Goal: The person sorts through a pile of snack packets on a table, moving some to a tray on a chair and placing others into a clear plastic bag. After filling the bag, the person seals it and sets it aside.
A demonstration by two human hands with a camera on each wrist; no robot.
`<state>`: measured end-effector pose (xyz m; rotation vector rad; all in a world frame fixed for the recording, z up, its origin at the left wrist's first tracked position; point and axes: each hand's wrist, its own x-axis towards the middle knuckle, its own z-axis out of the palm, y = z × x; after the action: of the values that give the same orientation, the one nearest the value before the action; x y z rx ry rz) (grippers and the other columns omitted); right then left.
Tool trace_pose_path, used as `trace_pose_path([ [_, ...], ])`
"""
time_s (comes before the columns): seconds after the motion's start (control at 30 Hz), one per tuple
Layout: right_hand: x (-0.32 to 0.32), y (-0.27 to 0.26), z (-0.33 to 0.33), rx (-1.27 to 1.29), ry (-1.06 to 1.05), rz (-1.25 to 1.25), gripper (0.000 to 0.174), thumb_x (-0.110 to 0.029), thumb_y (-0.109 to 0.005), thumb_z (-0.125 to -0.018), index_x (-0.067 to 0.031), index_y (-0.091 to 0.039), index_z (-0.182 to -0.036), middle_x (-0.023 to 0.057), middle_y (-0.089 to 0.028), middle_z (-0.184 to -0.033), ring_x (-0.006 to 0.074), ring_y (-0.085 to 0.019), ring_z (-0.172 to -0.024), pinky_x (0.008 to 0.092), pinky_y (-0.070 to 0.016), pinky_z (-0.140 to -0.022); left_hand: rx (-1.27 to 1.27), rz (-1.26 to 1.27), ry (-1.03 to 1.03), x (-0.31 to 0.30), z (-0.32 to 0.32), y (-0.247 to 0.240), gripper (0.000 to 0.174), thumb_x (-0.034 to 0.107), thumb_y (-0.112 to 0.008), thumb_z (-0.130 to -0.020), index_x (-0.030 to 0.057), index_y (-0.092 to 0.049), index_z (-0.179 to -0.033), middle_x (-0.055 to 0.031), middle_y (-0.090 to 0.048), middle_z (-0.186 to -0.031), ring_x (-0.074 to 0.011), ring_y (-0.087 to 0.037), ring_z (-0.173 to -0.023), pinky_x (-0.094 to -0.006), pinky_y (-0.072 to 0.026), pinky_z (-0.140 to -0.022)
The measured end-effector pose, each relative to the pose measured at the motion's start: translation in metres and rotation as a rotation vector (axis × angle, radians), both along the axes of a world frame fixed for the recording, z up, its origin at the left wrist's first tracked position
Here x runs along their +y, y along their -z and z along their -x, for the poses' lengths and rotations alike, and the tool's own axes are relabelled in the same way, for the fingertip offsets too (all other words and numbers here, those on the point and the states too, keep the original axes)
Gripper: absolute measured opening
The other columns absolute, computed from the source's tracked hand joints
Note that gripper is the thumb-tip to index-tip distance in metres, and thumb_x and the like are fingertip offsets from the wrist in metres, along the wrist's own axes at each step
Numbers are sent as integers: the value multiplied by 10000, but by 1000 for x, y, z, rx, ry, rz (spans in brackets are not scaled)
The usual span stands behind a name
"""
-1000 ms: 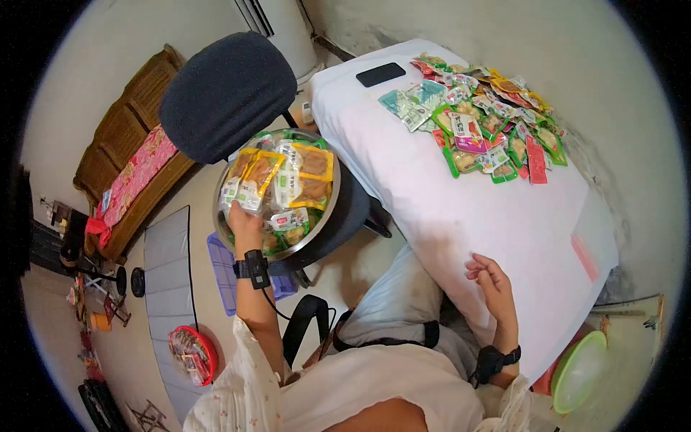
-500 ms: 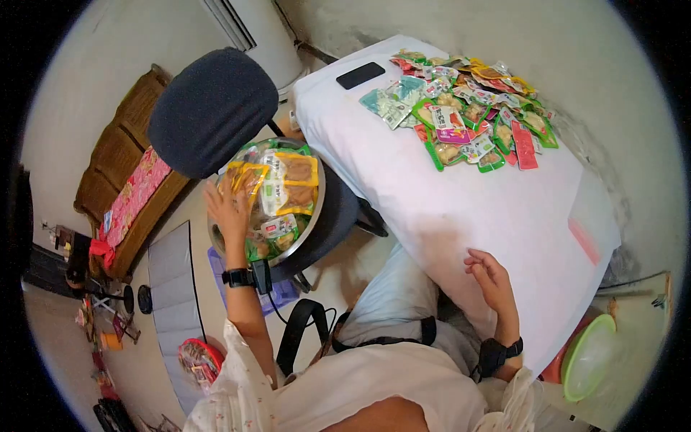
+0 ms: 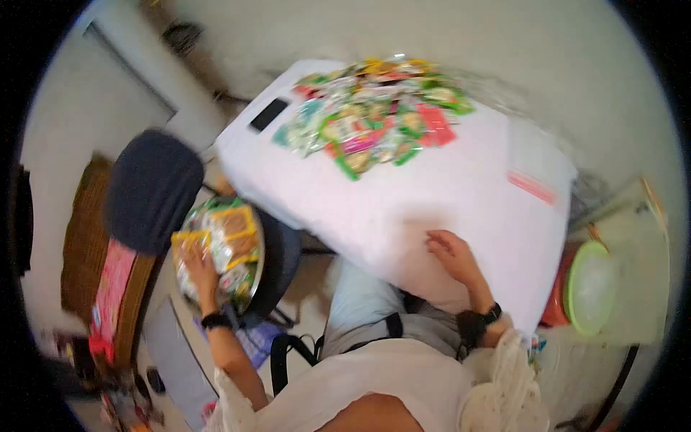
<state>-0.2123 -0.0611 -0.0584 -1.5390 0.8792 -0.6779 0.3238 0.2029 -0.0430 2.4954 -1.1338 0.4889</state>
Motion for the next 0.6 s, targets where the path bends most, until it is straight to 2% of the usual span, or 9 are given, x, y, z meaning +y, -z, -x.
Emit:
trace_pose_path([
  [0.1, -2, -11, 5, 77, 118, 32, 292, -174, -572, -905, -9, -584, -1145, 86, -645, -1011, 154, -607, -889, 287, -488, -766, -7, -16, -122, -1, -9, 6, 494, 291, -459, -933, 74, -391, -1372, -237, -312, -1428, -397, -233, -1345, -508, -190, -1090],
  [0.17, -4, -19, 12, 163, 107, 37, 270, -124, -556, -911, -1, -576, -1151, 67, -636, -997, 122, -586, -913, 258, -469, -820, -17, 6, -302, -33, 49, -36, 503, 300, -458, -935, 22, -405, -1350, -256, -362, -1390, -405, -281, -1322, -505, -219, -1077],
  [0.2, -6, -12, 17, 117, 137, 66, 266, -132, -563, -908, -1, -584, -1139, 58, -643, -984, 112, -587, -901, 247, -465, -810, -296, 82, -104, -36, 29, -16, 482, 276, -453, -936, -21, -433, -1316, -259, -401, -1363, -410, -323, -1300, -481, -235, -1075],
  [0.23, -8, -7, 22, 114, 153, 68, 266, -132, -563, -908, -1, -584, -1139, 58, -643, -984, 112, -587, -901, 247, -465, -810, -298, 87, -88, -49, 35, -12, 482, 276, -453, -936, -21, -433, -1316, -259, -401, -1363, -410, -323, -1300, -481, -235, -1075],
  [0.3, -12, -1, 29, 114, 204, 46, 255, -141, -570, -906, -2, -595, -1119, 48, -644, -954, 104, -586, -884, 244, -465, -797, -5, 284, 287, -93, 83, -16, 453, 243, -456, -931, -49, -463, -1278, -259, -392, -1371, -412, -335, -1294, -464, -236, -1078],
  [0.37, -15, 0, 34, 97, 231, 30, 252, -144, -575, -904, -2, -598, -1112, 44, -642, -942, 99, -585, -876, 241, -465, -792, 95, 208, 371, -138, 138, -27, 422, 198, -464, -918, -32, -476, -1272, -258, -401, -1364, -409, -332, -1297, -464, -232, -1081],
  [0.43, -17, -1, 38, 82, 254, 13, 250, -146, -579, -903, -2, -601, -1106, 41, -640, -931, 95, -583, -867, 238, -466, -787, 384, 236, 515, -176, 183, -23, 418, 165, -493, -899, -13, -478, -1277, -255, -407, -1359, -410, -330, -1297, -462, -230, -1082],
  [0.5, -18, -5, 42, 157, 255, 35, 250, -149, -585, -899, -3, -603, -1101, 29, -636, -920, 83, -575, -851, 232, -463, -776, 420, 214, 700, -210, 219, -13, 427, 140, -515, -884, 5, -476, -1287, -250, -412, -1356, -409, -329, -1296, -459, -231, -1082],
  [0.6, -24, 5, 49, 165, 255, 54, 255, -151, -589, -894, -10, -603, -1106, 24, -635, -920, 77, -567, -839, 228, -459, -766, 409, 194, 828, -255, 265, -14, 429, 130, -523, -877, 6, -478, -1286, -250, -423, -1345, -415, -336, -1287, -462, -229, -1083],
])
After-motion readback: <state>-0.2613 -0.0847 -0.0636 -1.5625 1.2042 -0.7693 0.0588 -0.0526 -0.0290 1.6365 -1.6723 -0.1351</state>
